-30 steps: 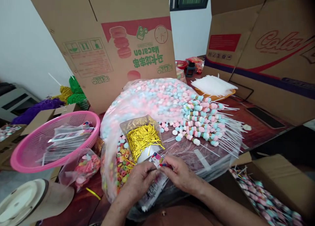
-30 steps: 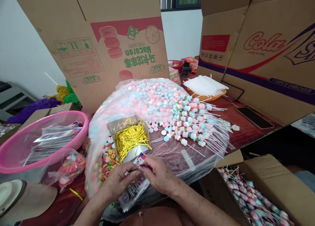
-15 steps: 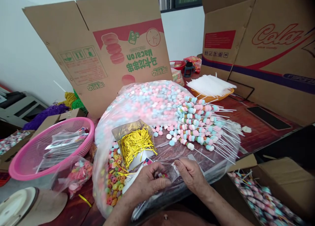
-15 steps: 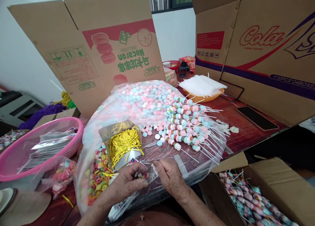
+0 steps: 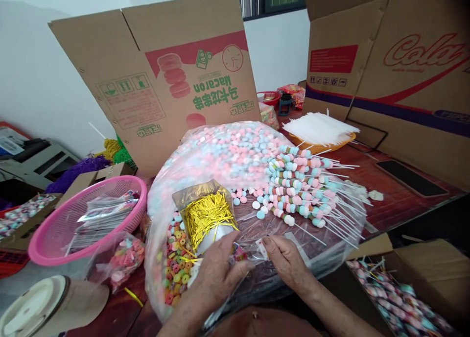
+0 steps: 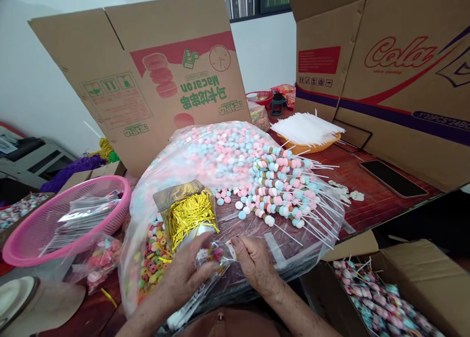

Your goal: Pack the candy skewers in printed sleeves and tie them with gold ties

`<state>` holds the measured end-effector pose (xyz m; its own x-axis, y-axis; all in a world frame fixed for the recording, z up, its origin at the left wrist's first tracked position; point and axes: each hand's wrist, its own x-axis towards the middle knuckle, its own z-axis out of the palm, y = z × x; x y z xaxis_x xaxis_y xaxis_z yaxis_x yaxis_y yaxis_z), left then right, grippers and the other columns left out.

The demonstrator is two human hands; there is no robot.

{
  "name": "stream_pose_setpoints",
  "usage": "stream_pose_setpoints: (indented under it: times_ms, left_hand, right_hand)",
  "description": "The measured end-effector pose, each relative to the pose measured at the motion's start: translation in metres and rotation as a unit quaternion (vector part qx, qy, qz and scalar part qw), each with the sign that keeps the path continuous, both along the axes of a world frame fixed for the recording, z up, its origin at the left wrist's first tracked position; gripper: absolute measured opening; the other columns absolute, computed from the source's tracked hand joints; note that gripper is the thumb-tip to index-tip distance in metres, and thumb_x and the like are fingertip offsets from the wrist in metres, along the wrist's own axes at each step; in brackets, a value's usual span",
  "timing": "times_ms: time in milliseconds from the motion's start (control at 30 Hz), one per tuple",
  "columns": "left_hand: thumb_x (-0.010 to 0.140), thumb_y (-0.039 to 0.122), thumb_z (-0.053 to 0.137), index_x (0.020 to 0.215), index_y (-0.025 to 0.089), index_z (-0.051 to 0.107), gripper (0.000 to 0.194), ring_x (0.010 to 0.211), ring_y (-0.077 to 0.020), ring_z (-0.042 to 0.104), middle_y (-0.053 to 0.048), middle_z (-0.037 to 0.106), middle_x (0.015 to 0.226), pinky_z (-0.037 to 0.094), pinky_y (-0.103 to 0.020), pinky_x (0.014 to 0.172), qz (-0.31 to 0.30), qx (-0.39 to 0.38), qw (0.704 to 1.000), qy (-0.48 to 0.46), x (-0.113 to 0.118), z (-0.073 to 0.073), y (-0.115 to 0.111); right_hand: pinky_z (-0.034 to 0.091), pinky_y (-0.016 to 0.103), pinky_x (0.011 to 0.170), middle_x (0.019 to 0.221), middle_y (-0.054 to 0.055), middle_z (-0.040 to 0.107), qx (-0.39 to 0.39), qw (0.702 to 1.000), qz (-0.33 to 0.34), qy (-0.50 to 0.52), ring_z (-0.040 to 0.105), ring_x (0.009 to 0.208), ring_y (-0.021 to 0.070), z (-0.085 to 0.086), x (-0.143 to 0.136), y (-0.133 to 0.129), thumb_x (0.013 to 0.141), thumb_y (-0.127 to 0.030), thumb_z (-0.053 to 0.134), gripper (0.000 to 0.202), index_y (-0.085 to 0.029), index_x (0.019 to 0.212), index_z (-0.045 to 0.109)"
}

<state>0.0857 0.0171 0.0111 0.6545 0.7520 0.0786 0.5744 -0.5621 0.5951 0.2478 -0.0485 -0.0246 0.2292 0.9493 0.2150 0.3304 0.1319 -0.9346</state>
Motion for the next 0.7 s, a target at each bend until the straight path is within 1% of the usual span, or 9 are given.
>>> stream_pose_setpoints:
  times_ms: [67,133,167,233,300,400,500,600,700]
  left_hand:
    - [0.084,0.039,0.047,0.09,0.016,0.06,0.027,0.068,-0.0155,0.058,-0.004,0.065,0.074,0.046,-0.025,0.062,0.006,-0.067,0.997,-0.038,-0.002,-0.007,-0.004]
    - [0.086,0.037,0.043,0.071,0.017,0.058,0.03,0.056,-0.0127,0.054,-0.001,0.059,0.059,0.043,-0.022,0.054,0.013,-0.07,0.996,-0.061,-0.012,-0.013,-0.003]
    - [0.086,0.036,0.042,0.068,0.017,0.058,0.03,0.056,-0.0125,0.054,-0.001,0.059,0.058,0.042,-0.022,0.054,0.015,-0.05,0.996,-0.071,-0.02,-0.014,-0.001]
    - [0.086,0.033,0.043,0.072,0.018,0.06,0.027,0.059,-0.0128,0.056,-0.001,0.061,0.063,0.044,-0.022,0.057,0.023,-0.005,0.996,-0.089,-0.039,-0.016,0.006]
    - [0.086,0.032,0.044,0.077,0.018,0.062,0.024,0.063,-0.0134,0.058,-0.002,0.064,0.068,0.046,-0.022,0.06,0.041,0.018,0.994,-0.104,-0.058,-0.018,0.012]
    - [0.085,0.031,0.046,0.078,0.018,0.063,0.023,0.066,-0.0141,0.06,-0.003,0.065,0.069,0.047,-0.023,0.063,0.045,0.021,0.992,-0.117,-0.073,-0.023,0.014]
    - [0.085,0.029,0.046,0.077,0.017,0.064,0.023,0.064,-0.0138,0.06,-0.003,0.064,0.067,0.048,-0.023,0.062,0.029,0.019,0.991,-0.132,-0.076,-0.028,0.01]
    - [0.084,0.028,0.047,0.077,0.017,0.065,0.022,0.064,-0.014,0.061,-0.003,0.065,0.068,0.048,-0.022,0.061,0.029,0.012,0.989,-0.147,-0.078,-0.03,0.008]
    - [0.084,0.029,0.049,0.077,0.017,0.065,0.022,0.063,-0.0138,0.061,-0.003,0.066,0.068,0.048,-0.022,0.059,0.05,-0.009,0.986,-0.16,-0.082,-0.032,0.011]
  right_hand:
    - [0.03,0.023,0.046,0.049,-0.003,0.035,-0.011,1.0,-0.012,-0.015,0.036,0.047,0.0104,-0.002,-0.006,0.002,0.091,-0.048,0.024,0.047,-0.021,0.054,0.031]
    - [0.034,0.023,0.047,0.05,-0.002,0.042,-0.053,0.992,-0.058,-0.097,0.041,0.048,0.0114,-0.006,0.0,0.003,0.092,-0.046,0.017,0.05,-0.02,0.054,0.037]
    - [0.037,0.023,0.049,0.052,0.0,0.046,-0.078,0.981,-0.092,-0.15,0.045,0.05,0.0126,-0.009,0.009,0.002,0.092,-0.044,0.015,0.051,-0.02,0.057,0.042]
    - [0.041,0.026,0.058,0.063,0.004,0.055,-0.116,0.952,-0.158,-0.235,0.051,0.061,0.0162,-0.015,0.036,0.0,0.092,-0.04,0.016,0.049,-0.018,0.067,0.052]
    - [0.04,0.032,0.069,0.075,0.009,0.058,-0.146,0.925,-0.191,-0.295,0.053,0.076,0.0211,-0.02,0.065,-0.004,0.088,-0.037,0.029,0.038,-0.017,0.074,0.057]
    - [0.037,0.039,0.073,0.08,0.013,0.059,-0.201,0.88,-0.203,-0.38,0.051,0.085,0.0271,-0.029,0.088,-0.005,0.081,-0.029,0.046,0.022,-0.017,0.071,0.061]
    - [0.036,0.039,0.072,0.083,0.014,0.06,-0.231,0.845,-0.199,-0.44,0.051,0.088,0.0278,-0.039,0.088,-0.001,0.081,-0.021,0.044,0.022,-0.017,0.07,0.062]
    - [0.038,0.033,0.071,0.079,0.011,0.062,-0.228,0.836,-0.168,-0.469,0.055,0.081,0.0225,-0.044,0.087,-0.002,0.085,-0.018,0.039,0.027,-0.017,0.075,0.065]
    - [0.04,0.028,0.07,0.088,0.008,0.064,-0.21,0.839,-0.146,-0.481,0.058,0.081,0.0182,-0.037,0.096,-0.008,0.086,-0.018,0.037,0.028,-0.018,0.092,0.064]
